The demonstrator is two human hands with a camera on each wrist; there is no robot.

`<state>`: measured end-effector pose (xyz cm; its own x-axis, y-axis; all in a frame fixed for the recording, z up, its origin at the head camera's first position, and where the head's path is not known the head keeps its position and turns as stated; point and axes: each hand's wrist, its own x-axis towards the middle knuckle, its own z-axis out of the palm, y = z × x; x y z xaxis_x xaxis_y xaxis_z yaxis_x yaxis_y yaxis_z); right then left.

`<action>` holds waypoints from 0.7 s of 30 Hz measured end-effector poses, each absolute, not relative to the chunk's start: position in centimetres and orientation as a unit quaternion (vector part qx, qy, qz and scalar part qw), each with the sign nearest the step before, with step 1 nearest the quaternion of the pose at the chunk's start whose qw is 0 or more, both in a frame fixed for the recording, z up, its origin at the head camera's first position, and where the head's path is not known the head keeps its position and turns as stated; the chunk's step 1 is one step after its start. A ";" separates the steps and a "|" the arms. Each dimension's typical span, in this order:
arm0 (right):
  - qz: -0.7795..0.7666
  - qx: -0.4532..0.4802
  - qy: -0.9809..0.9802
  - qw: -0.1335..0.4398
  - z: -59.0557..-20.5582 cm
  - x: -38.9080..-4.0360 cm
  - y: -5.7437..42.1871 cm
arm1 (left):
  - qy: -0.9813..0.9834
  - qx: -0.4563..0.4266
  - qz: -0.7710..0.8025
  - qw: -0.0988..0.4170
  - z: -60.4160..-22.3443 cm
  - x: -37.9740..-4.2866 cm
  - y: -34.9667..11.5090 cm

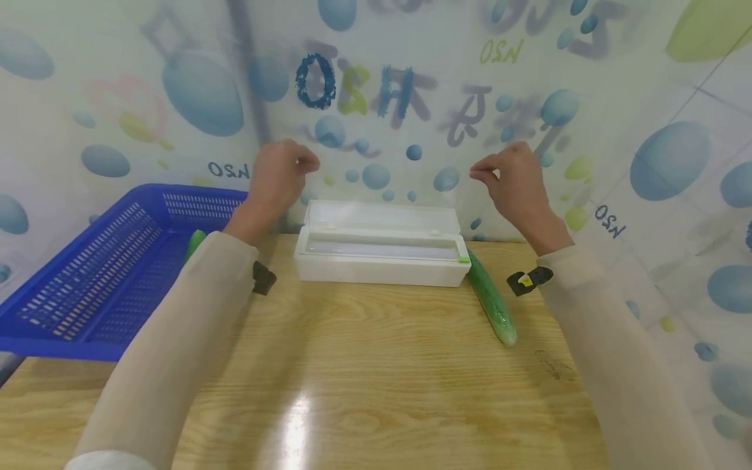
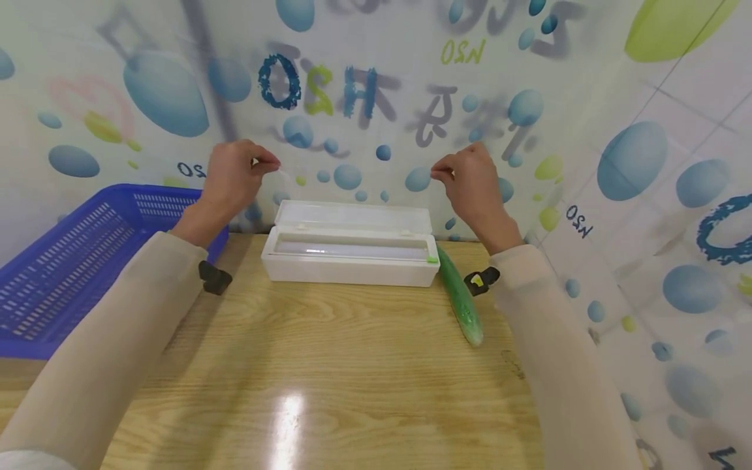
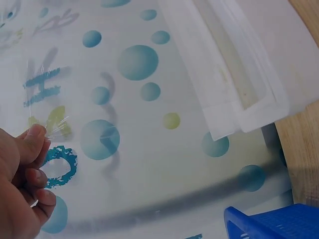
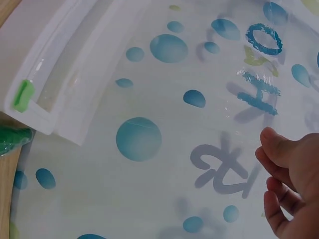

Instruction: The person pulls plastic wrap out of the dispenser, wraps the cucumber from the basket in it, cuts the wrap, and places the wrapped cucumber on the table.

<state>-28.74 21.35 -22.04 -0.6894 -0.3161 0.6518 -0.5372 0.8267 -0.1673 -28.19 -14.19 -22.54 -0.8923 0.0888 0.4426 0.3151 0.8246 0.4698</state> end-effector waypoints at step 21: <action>0.175 0.226 -0.888 0.361 -19.2 -27.5 21.0 | -0.910 -0.100 -0.271 0.297 -20.0 -27.1 -13.7</action>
<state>-27.51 20.99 -19.25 -0.6368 -0.2754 0.7202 -0.5278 0.8366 -0.1468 -27.06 -13.72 -20.04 -0.8036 0.0202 0.5949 0.3421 0.8336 0.4337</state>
